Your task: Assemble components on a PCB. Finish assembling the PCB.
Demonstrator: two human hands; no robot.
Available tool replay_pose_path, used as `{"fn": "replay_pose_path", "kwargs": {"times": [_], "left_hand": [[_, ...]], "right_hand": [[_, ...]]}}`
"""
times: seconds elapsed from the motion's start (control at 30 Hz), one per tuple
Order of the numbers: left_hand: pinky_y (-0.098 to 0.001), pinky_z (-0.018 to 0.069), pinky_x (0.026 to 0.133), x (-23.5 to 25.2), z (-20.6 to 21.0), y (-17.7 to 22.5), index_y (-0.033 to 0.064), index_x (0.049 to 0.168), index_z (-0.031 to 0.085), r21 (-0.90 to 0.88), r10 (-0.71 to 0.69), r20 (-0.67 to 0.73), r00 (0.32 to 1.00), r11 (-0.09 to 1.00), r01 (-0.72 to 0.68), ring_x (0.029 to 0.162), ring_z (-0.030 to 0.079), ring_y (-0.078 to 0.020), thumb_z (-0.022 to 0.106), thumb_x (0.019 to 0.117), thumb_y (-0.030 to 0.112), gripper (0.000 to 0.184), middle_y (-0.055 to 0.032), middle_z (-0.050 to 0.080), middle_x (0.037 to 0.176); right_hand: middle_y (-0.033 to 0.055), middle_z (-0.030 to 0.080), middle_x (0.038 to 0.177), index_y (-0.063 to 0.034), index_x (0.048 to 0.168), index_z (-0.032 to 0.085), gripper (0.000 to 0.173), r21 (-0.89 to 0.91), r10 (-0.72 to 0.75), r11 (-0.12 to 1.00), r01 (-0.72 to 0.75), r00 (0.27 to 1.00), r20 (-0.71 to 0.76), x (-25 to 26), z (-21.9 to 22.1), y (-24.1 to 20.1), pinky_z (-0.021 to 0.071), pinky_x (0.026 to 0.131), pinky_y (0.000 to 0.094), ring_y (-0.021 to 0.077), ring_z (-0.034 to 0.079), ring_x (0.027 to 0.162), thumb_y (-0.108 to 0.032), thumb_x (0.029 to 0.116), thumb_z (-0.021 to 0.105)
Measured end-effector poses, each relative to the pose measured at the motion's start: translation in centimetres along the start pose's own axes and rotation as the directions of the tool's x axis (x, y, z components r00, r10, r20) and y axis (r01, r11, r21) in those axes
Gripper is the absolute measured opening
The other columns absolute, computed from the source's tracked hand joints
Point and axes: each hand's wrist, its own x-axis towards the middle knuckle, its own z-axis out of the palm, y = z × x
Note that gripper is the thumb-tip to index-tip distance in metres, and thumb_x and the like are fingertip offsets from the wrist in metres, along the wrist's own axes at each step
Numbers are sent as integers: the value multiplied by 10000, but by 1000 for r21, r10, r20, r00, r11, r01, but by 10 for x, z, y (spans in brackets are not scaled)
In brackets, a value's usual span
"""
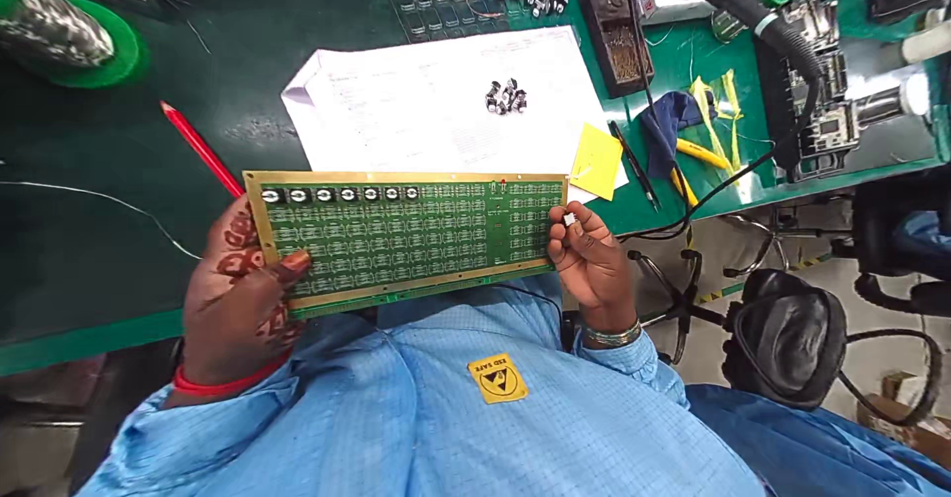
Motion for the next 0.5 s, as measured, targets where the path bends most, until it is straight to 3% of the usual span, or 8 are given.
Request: {"fn": "replay_pose_path", "kwargs": {"times": [0.5], "left_hand": [[-216,571,917,-1,2,1,121,1397,437,14,-13,-24,1000,1000,14,1048,673,-19,448,892,-32,528,129,684,1175]], "right_hand": [[123,748,1097,-52,1100,747,215,-38,-32,999,33,999,32,-1,-1,0,620,858,306,178,747,912,44,941,638]]}}
